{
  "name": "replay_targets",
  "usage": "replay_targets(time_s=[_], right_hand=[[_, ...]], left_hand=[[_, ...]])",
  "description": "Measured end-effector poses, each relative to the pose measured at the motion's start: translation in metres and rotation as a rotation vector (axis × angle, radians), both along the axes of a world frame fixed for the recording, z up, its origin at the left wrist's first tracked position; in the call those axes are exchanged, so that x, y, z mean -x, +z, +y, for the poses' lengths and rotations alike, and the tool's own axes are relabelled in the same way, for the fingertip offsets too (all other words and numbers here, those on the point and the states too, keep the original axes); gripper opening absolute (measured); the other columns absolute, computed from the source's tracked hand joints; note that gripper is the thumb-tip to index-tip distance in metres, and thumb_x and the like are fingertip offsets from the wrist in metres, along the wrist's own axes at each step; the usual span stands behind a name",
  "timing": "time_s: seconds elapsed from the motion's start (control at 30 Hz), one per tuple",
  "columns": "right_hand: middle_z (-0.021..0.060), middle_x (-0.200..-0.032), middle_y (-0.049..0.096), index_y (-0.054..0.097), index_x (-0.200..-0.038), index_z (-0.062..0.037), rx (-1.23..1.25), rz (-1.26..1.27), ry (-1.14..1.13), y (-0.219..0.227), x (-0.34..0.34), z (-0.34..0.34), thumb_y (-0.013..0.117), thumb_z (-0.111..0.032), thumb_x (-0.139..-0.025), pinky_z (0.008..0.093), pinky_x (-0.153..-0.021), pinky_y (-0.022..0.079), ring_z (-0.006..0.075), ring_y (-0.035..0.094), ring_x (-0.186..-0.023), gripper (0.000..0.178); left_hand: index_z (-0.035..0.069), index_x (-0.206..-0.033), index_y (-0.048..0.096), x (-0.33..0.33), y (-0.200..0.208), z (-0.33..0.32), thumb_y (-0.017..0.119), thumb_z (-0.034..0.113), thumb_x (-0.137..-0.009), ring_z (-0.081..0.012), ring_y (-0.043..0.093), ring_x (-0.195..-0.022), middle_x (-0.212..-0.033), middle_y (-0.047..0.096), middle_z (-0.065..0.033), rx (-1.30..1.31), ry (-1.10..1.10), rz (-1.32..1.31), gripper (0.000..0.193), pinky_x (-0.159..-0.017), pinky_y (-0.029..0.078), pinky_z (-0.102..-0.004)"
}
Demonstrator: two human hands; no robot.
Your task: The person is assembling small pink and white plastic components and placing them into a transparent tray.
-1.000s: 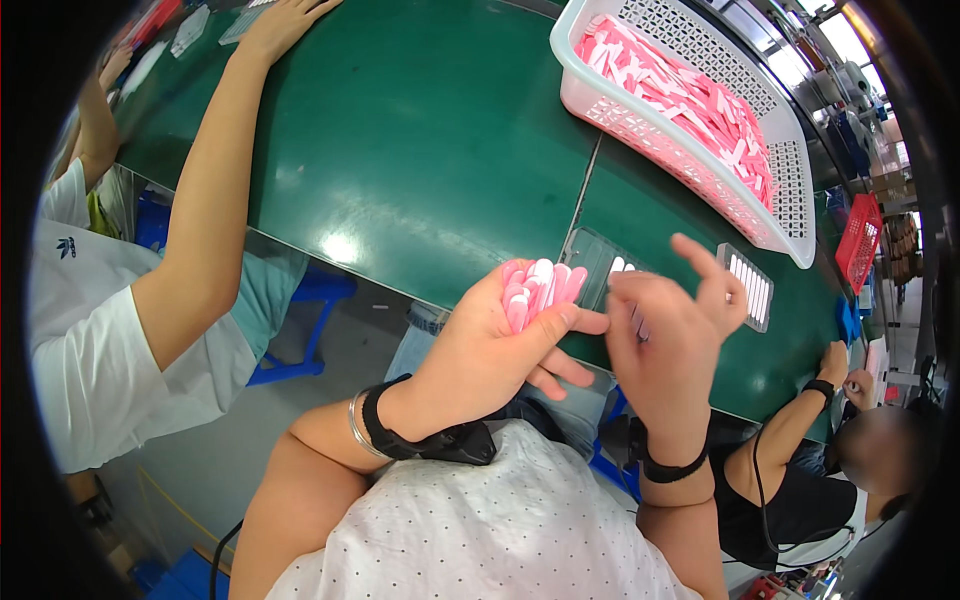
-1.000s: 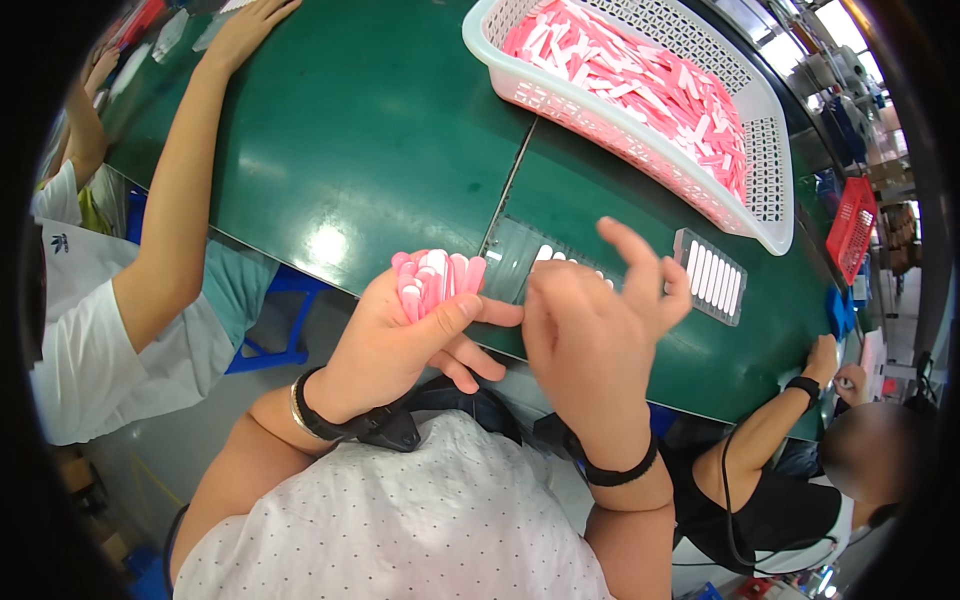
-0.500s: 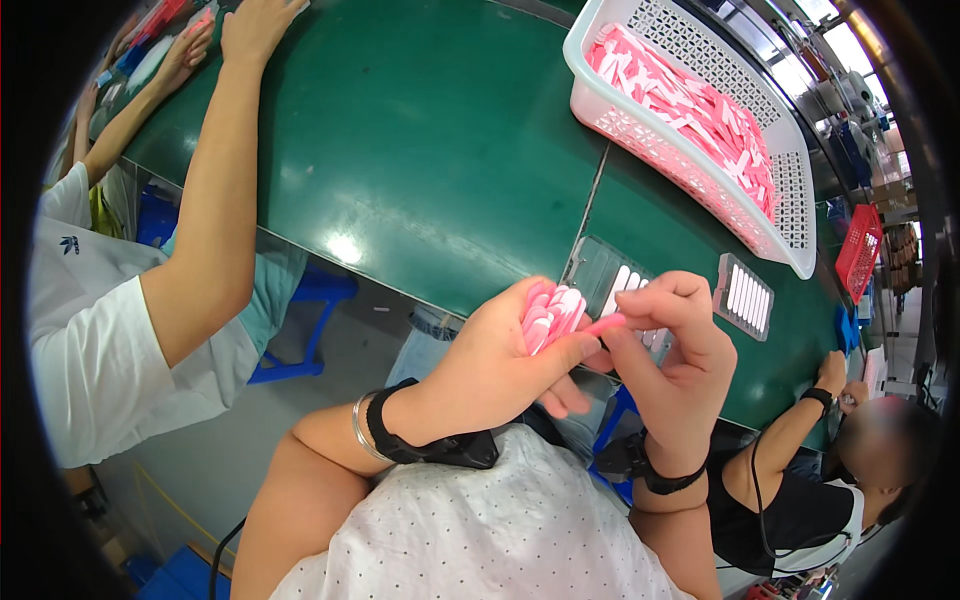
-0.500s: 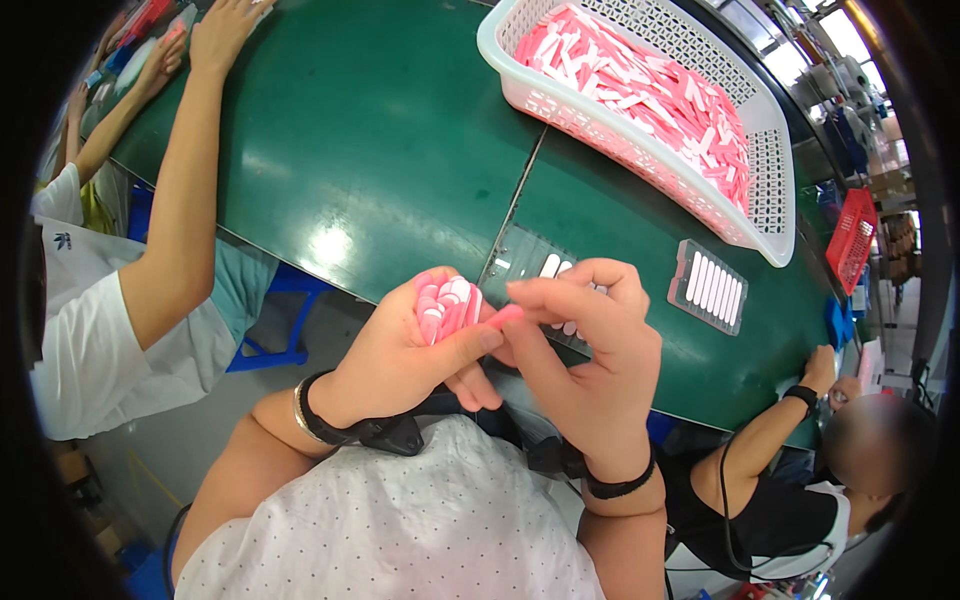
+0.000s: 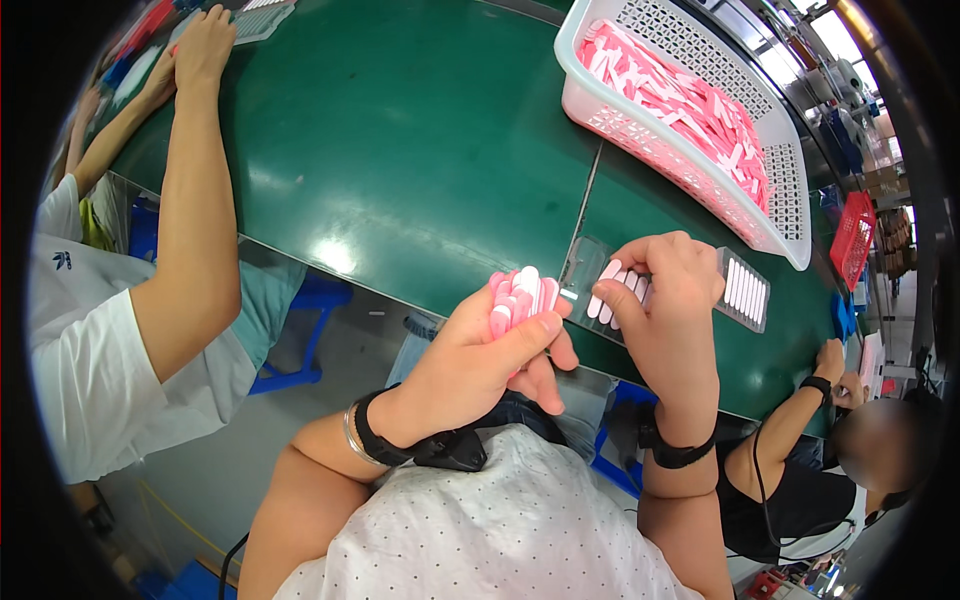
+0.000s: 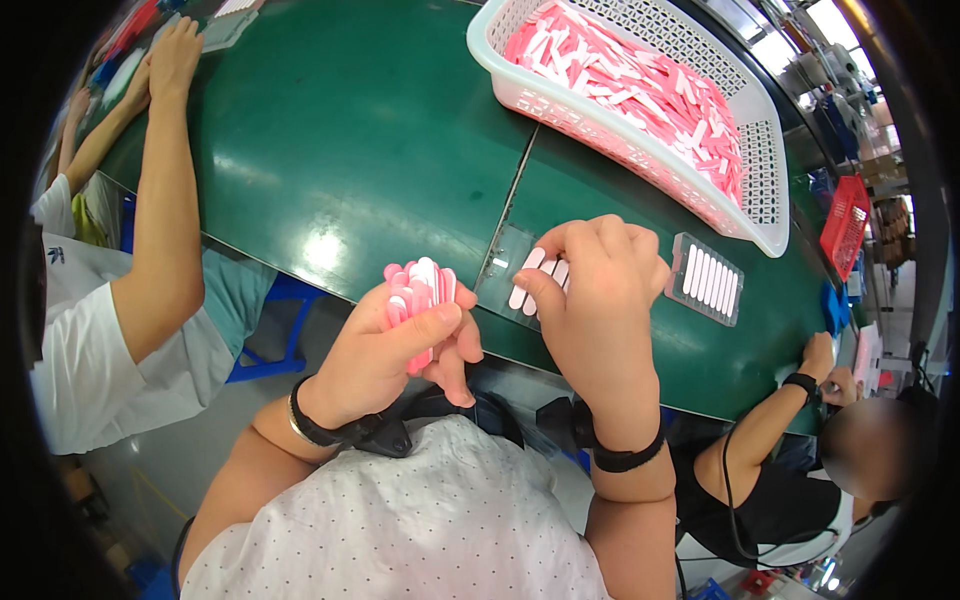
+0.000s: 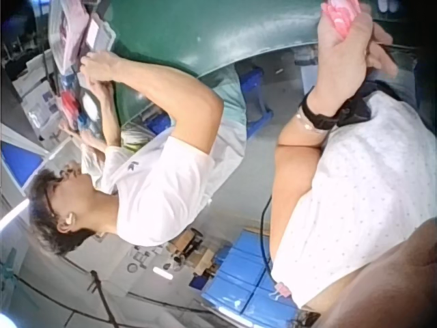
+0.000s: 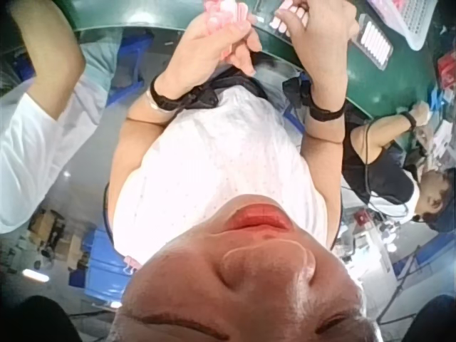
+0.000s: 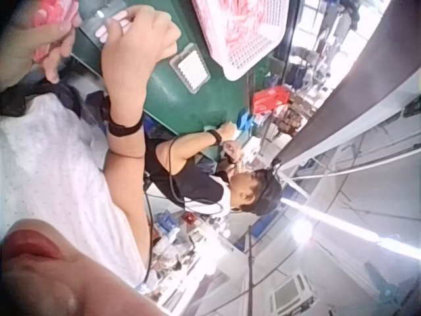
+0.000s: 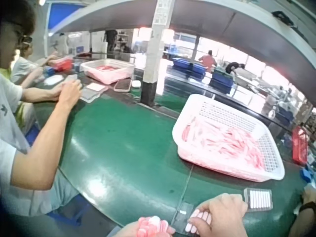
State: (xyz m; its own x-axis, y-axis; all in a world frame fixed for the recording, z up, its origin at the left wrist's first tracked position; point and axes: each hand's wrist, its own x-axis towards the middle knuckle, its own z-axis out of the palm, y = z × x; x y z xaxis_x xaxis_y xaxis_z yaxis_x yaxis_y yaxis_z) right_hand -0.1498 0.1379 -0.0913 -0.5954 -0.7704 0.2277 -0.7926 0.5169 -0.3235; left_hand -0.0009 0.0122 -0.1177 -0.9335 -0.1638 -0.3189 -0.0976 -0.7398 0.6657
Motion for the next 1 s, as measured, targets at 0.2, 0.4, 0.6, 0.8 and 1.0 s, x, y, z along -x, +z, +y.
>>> replay_targets(time_s=[0.2, 0.4, 0.6, 0.8, 1.0], right_hand=[[0.0019, -0.093, 0.064, 0.068, -0.096, -0.0123, 0.259, -0.241, 0.202, 0.012, -0.012, -0.003, 0.077, -0.014, -0.07, 0.0387, -0.088, 0.031, 0.026, 0.048, -0.097, 0.028], [-0.0002, -0.085, 0.066, 0.067, -0.082, -0.01, 0.284, -0.43, 0.162, 0.006, -0.015, 0.0, 0.071, -0.007, -0.075, 0.0344, -0.084, 0.038, 0.0215, 0.05, -0.092, 0.009], [0.0008, -0.085, 0.066, 0.069, -0.087, -0.009, 0.32, -0.499, 0.177, 0.005, -0.017, 0.005, 0.071, -0.006, -0.075, 0.0338, -0.083, 0.039, 0.0214, 0.051, -0.092, 0.013], [-0.0018, -0.08, 0.067, 0.07, -0.092, -0.0087, 0.353, -0.504, 0.093, 0.004, -0.027, 0.008, 0.074, -0.004, -0.072, 0.0316, -0.083, 0.039, 0.0175, 0.052, -0.09, 0.02], [-0.0007, -0.083, 0.069, 0.069, -0.093, -0.0079, 0.455, -0.526, 0.041, -0.003, -0.027, 0.016, 0.075, -0.003, -0.074, 0.0317, -0.083, 0.041, 0.0164, 0.054, -0.091, 0.021]], left_hand=[[-0.005, -0.113, 0.053, 0.002, -0.002, 0.002, 0.05, 0.016, -0.099, -0.0224, 0.069, -0.067, -0.092, 0.066, -0.0149, 0.089, -0.059, -0.007, 0.025, -0.061, 0.057, -0.0296], [-0.004, -0.117, 0.049, 0.004, 0.004, 0.001, 0.049, 0.014, -0.1, -0.0195, 0.07, -0.076, -0.1, 0.065, -0.0127, 0.03, -0.104, 0.049, 0.025, -0.068, 0.059, -0.03], [-0.004, -0.12, 0.048, 0.004, 0.002, 0.004, 0.048, 0.014, -0.099, -0.0224, 0.071, -0.079, -0.102, 0.064, -0.0142, 0.05, -0.097, 0.025, 0.027, -0.07, 0.06, -0.0314], [-0.004, -0.121, 0.047, 0.005, 0.001, 0.009, 0.052, 0.011, -0.097, -0.0227, 0.07, -0.08, -0.102, 0.064, -0.0146, 0.075, -0.035, 0.051, 0.029, -0.068, 0.06, -0.0302], [-0.004, -0.118, 0.047, 0.005, 0.002, 0.011, 0.054, 0.011, -0.097, -0.023, 0.071, -0.079, -0.101, 0.065, -0.0145, 0.175, 0.039, 0.024, 0.027, -0.067, 0.059, -0.0296]])
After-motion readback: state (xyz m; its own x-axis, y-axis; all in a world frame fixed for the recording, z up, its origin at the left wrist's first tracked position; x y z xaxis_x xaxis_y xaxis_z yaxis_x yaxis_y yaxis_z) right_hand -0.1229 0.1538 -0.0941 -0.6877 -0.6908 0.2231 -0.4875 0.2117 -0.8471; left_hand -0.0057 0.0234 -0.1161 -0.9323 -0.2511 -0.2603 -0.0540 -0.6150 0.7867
